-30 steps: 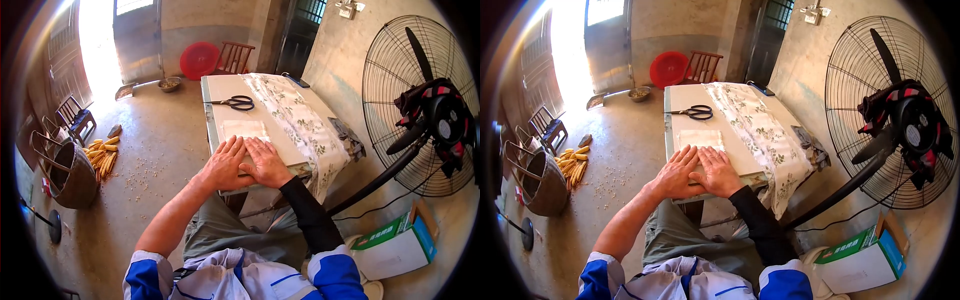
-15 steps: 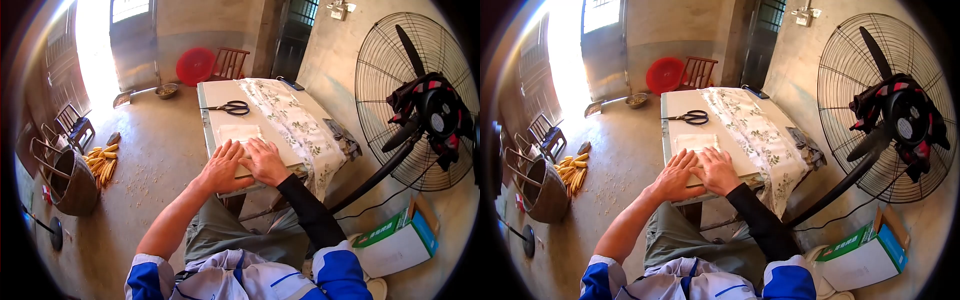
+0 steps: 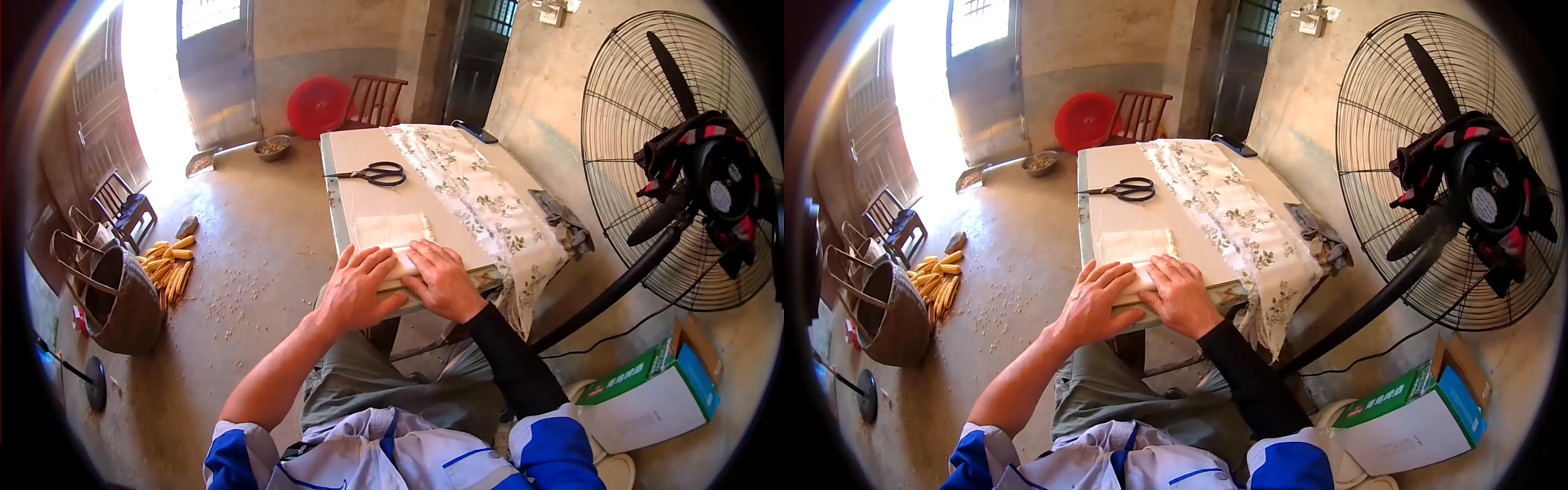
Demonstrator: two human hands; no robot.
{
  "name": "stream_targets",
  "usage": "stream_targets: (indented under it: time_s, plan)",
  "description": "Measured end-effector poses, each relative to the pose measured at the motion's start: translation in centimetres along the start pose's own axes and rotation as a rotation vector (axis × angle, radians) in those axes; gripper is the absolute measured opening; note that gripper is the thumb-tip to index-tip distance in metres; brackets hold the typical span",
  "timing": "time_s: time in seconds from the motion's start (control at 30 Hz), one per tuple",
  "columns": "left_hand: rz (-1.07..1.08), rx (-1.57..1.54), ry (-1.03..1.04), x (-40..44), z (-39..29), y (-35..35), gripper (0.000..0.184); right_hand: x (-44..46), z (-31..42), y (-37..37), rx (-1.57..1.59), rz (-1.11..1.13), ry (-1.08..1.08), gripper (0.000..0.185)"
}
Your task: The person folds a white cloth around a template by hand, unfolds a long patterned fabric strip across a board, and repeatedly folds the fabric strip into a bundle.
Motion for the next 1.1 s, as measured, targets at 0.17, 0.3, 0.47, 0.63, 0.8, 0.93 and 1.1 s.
stream_targets:
  time_s: [0.17, 0.3, 0.47, 0.63, 0.8, 0.93, 1.1]
  plan:
    - [-0.083, -0.073, 0.016, -1.2, -0.8, -0.7, 0.061, -1.5, 1.1, -2.2, 0.009, -0.002, -0.035, 0.053]
    - [-0.09, -0.135, 0.036, -0.8, -0.2, -1.3, 0.052, -1.8, 0.5, -2.3, -0.086, 0.019, -0.059, 0.05]
    - [-0.12, -0.2, 0.016, -0.7, 0.9, -1.9, 0.039, -1.3, 0.0, -2.8, -0.003, 0.025, -0.013, 0.046]
    - [-0.23, -0.222, -0.015, -0.7, 1.9, -1.9, 0.026, -1.1, -1.4, -2.5, 0.079, -0.06, -0.011, 0.043]
    - [-0.285, -0.202, -0.096, -0.3, 2.8, -1.8, 0.024, -0.1, -1.9, -2.2, 0.085, -0.083, 0.085, 0.039]
    - [-0.311, -0.195, -0.189, 0.1, 3.4, -1.3, 0.03, 0.7, -3.0, -2.0, 0.161, -0.138, 0.19, 0.044]
    - [-0.329, -0.18, -0.301, 0.6, 3.7, -0.7, 0.041, 1.3, -4.1, -1.5, 0.176, -0.203, 0.249, 0.054]
Point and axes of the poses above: each hand's wrist, its own x-axis towards the middle knuckle, its own y-axis out of the palm, z = x × y, the point moved 5 cm from there along x, towards the middle knuckle, and after that the axes turned 3 degrees about -y, right-handed, at the moved point
